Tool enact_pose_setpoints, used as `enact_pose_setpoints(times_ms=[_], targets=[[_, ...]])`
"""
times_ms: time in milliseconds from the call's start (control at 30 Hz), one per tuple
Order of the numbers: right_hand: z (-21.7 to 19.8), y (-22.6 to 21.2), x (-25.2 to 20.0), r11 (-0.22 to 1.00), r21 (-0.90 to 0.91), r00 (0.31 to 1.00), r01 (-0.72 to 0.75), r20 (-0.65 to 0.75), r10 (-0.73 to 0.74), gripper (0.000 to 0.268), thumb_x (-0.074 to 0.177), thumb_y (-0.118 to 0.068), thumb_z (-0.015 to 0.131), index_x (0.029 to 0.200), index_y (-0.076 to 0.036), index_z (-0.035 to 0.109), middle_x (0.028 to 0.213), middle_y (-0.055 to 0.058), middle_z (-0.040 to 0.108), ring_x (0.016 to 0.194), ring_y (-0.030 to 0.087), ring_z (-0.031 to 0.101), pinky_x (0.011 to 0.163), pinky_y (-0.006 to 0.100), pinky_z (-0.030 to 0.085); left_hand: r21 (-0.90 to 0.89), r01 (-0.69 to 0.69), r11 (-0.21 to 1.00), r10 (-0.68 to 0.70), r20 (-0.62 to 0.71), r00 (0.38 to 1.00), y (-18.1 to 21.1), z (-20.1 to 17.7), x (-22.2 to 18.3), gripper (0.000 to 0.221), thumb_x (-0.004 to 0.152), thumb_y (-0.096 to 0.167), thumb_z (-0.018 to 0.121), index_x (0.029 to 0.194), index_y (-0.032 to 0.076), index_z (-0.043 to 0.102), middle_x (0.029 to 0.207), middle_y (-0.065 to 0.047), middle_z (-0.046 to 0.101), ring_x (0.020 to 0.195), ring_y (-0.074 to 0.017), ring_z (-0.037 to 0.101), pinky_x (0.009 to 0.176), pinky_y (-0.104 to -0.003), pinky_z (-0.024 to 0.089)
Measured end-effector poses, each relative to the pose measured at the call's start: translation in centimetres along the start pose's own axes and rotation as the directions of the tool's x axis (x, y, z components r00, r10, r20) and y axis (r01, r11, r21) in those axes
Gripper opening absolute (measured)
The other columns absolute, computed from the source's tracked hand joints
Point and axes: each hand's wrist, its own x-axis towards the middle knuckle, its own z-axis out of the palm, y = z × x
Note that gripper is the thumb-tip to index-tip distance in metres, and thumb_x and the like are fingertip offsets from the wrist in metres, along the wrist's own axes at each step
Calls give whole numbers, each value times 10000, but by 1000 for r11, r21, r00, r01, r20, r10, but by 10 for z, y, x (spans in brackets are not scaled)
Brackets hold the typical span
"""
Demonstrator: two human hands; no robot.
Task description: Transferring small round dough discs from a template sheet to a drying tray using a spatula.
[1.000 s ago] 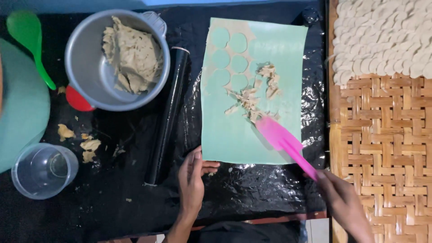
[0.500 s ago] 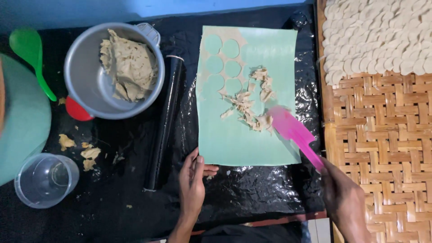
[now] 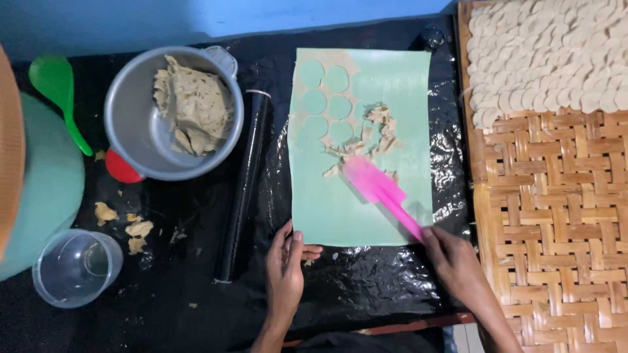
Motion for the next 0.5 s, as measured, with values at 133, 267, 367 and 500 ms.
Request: enact_pose_setpoints(times_ms=[133,267,367,500], targets=[[-19,7,-15,998,2,997,69,16,-69,303,1002,-250,534,1044,7,688,608,134,561,528,197,478,533,358,450,-15,-2,1000,2,-7,1000,2,3,0,468,1032,249,516,1364,-79,561,844,-149,748,765,-200,748,695,-321,604],[-30,12,-18,997,-56,996,-46,74,50,306,1048,-282,537,1071,-38,719,606,183,564,557,240,486,552,403,431,-43,-34,999,34,8,999,2,5,3,448,1023,215,547,1368,-71,547,890,-135,753,772,-169,733,692,-306,606],[-34,11,-6,1000,-6,998,27,-48,-27,274,1054,-236,500,1119,-38,679,672,155,630,595,236,564,574,387,470,-12,-44,999,44,27,999,6,7,3,452,1000,175,582,1382,-62,534,927,-137,770,755,-148,719,693,-291,593],[-37,8,32,977,-95,928,191,-306,-211,317,1050,-172,527,1322,-29,606,798,201,677,688,294,688,648,400,517,46,-35,998,33,42,999,7,-1,2,486,975,147,603,1408,-49,502,931,-141,783,734,-135,727,695,-283,596]])
